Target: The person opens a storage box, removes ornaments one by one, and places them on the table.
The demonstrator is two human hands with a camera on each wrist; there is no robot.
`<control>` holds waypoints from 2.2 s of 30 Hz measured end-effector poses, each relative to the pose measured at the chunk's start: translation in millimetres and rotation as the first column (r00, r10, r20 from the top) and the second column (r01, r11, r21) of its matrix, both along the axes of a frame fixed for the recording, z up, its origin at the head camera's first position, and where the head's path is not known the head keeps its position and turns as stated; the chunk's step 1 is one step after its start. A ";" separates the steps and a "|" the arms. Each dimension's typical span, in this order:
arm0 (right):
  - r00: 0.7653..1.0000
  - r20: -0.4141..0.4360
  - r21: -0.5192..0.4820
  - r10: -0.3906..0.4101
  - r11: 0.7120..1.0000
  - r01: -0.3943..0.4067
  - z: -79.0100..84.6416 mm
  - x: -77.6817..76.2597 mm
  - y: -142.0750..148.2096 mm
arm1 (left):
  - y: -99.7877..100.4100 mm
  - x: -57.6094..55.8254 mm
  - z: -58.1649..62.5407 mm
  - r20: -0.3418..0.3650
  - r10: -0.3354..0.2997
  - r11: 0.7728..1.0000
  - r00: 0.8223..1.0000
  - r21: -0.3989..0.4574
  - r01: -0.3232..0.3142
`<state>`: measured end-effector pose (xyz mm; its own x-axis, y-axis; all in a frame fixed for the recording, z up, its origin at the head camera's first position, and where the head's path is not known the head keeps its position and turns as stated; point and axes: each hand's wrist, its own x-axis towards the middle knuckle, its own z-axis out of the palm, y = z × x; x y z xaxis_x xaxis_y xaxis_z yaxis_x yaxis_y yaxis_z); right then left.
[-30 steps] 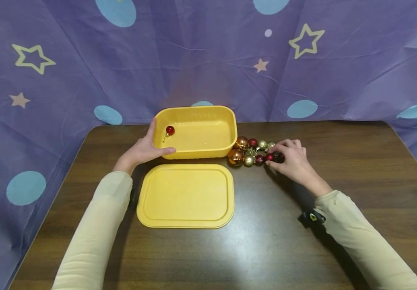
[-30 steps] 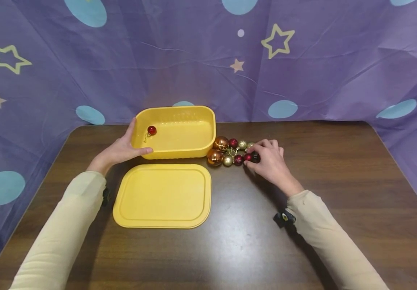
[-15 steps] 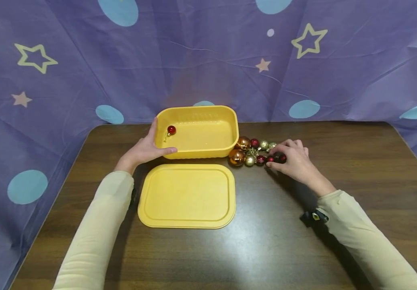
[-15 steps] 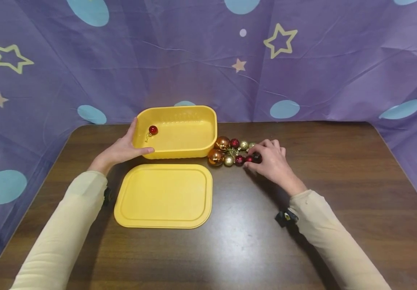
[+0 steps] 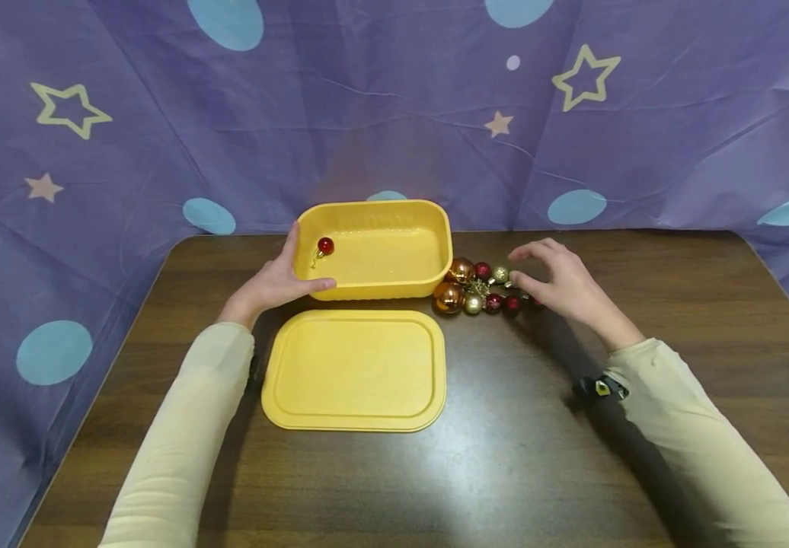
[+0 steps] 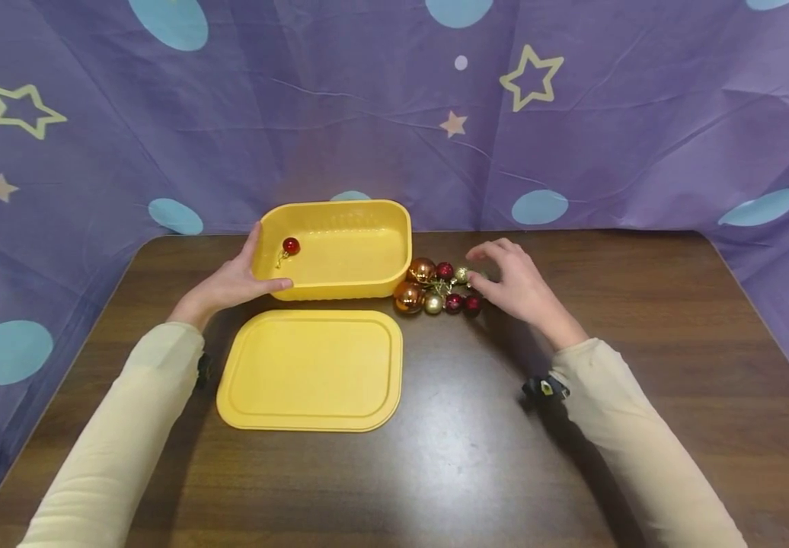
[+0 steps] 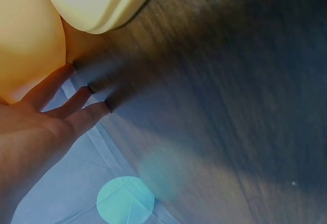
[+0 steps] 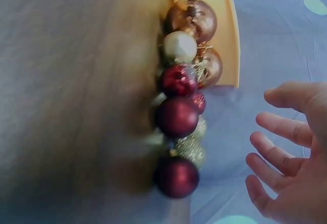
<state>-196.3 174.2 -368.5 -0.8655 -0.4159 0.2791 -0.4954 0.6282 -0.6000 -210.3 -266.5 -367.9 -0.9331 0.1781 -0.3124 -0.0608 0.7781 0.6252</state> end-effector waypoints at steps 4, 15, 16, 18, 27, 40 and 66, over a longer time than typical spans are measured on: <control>1.000 0.007 -0.023 0.029 0.999 -0.029 4.2 -6.6 -7.4 | 1.8 0.1 0.6 0.001 -0.001 1.000 1.000 -0.002 0.001; 0.991 0.010 -0.063 0.130 0.990 -0.130 5.5 -20.5 -44.1 | 2.5 1.7 2.1 0.004 0.012 1.000 1.000 0.004 -0.012; 0.990 0.009 -0.067 0.139 0.988 -0.138 5.7 -21.8 -47.5 | 2.0 1.7 1.7 0.005 0.013 1.000 1.000 0.003 -0.013; 0.988 0.006 -0.081 0.156 0.985 -0.155 6.0 -24.6 -54.7 | 1.4 1.7 0.9 0.010 0.016 1.000 1.000 0.006 -0.016; 0.974 -0.021 -0.076 0.227 0.971 -0.228 -1.1 -36.3 -97.4 | -0.4 1.2 0.3 0.009 0.017 1.000 1.000 0.020 -0.018; 0.962 0.009 -0.040 0.273 0.961 -0.272 5.3 -43.9 -151.9 | -0.9 -0.1 -2.3 -0.004 0.016 0.999 1.000 0.030 -0.016; 0.898 0.253 -0.042 0.359 0.932 -0.360 1.5 -78.2 -238.0 | -0.8 -1.4 -2.1 -0.012 0.013 0.999 1.000 0.051 -0.013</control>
<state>-274.5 -63.8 -367.0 -0.6977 -0.7131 0.0681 -0.5210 0.4399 -0.7314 -211.7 -267.3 -369.9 -0.9390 0.1815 -0.2920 -0.0629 0.7443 0.6649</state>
